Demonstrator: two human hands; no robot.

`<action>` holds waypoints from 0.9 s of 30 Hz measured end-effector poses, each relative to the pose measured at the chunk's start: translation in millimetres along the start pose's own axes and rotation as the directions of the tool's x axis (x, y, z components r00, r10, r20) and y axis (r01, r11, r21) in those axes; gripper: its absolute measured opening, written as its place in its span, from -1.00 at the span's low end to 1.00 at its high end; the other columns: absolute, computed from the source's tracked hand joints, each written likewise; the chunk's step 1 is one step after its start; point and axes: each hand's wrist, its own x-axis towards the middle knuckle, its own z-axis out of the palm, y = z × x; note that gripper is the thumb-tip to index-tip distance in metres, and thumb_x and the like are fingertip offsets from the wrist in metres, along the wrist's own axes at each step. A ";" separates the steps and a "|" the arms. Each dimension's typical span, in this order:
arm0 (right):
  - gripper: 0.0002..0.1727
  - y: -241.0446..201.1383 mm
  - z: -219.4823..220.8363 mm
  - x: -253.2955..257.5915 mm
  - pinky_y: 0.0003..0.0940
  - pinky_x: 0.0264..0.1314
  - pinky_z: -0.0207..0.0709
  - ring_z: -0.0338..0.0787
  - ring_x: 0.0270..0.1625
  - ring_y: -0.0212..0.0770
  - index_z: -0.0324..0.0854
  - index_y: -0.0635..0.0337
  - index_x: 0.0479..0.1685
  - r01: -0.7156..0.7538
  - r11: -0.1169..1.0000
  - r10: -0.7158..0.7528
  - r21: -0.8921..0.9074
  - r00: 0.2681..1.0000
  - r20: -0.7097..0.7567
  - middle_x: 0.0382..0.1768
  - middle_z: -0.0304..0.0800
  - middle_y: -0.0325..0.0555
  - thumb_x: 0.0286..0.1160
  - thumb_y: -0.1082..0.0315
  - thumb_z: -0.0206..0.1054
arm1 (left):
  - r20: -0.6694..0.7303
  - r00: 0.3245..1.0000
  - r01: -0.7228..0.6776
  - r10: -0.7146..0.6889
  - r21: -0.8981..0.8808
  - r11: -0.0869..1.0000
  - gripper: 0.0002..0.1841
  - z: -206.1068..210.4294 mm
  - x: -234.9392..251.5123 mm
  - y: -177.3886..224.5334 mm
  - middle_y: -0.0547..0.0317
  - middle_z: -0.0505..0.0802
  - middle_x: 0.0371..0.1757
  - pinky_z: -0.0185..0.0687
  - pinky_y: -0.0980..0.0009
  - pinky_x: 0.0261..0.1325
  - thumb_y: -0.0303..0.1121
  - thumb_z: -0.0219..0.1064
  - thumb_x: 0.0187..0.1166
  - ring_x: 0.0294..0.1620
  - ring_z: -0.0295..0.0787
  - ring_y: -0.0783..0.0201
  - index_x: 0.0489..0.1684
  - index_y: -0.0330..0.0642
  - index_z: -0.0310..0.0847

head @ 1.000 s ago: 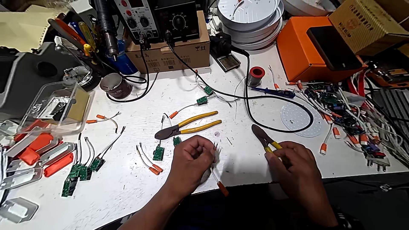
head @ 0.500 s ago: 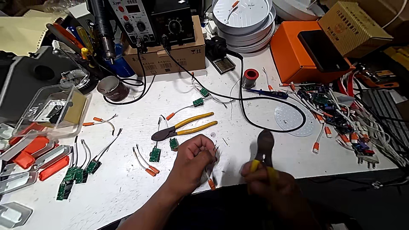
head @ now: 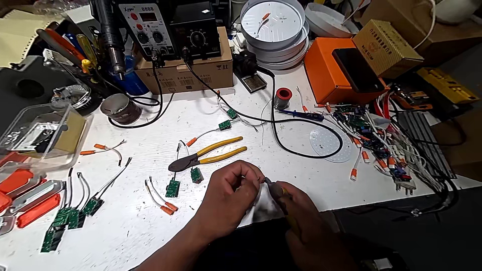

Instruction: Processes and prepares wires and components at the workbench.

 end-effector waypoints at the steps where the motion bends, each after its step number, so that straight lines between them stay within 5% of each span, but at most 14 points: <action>1: -0.38 -1.1 -0.4 0.8 -0.19 0.32 0.66 0.63 0.50 -0.06 0.73 0.23 0.20 -0.003 1.000 0.003 -0.003 1.000 0.007 0.54 0.55 0.10 -0.11 0.53 0.26 | -0.001 1.000 -0.001 0.001 0.000 1.000 -0.90 0.3 0.6 0.4 0.20 0.85 -0.09 0.76 0.45 -0.04 -0.48 0.23 0.57 -0.12 0.80 0.41 -0.33 -0.17 0.63; 13: -0.35 3.1 -2.9 5.3 -0.27 0.37 0.66 0.60 0.54 -0.14 0.70 0.19 0.22 0.032 0.999 -0.032 -0.009 0.998 0.050 0.60 0.49 0.07 -0.14 0.50 0.27 | 0.041 0.999 -0.015 0.012 0.067 0.998 -0.91 0.0 3.8 1.2 0.22 0.83 -0.11 0.63 0.61 -0.20 -0.47 0.28 0.57 -0.20 0.72 0.52 -0.34 -0.20 0.64; 27: -0.51 5.6 -7.0 9.0 -0.40 0.06 0.77 0.80 0.18 -0.33 0.79 0.15 0.04 0.031 0.996 -0.038 0.079 0.996 0.086 0.27 0.75 -0.09 0.00 0.51 0.23 | 0.061 0.998 0.018 -0.024 0.095 0.995 -0.90 -8.1 6.5 5.1 0.27 0.81 -0.16 0.62 0.61 -0.21 -0.45 0.27 0.57 -0.22 0.70 0.53 -0.34 -0.16 0.65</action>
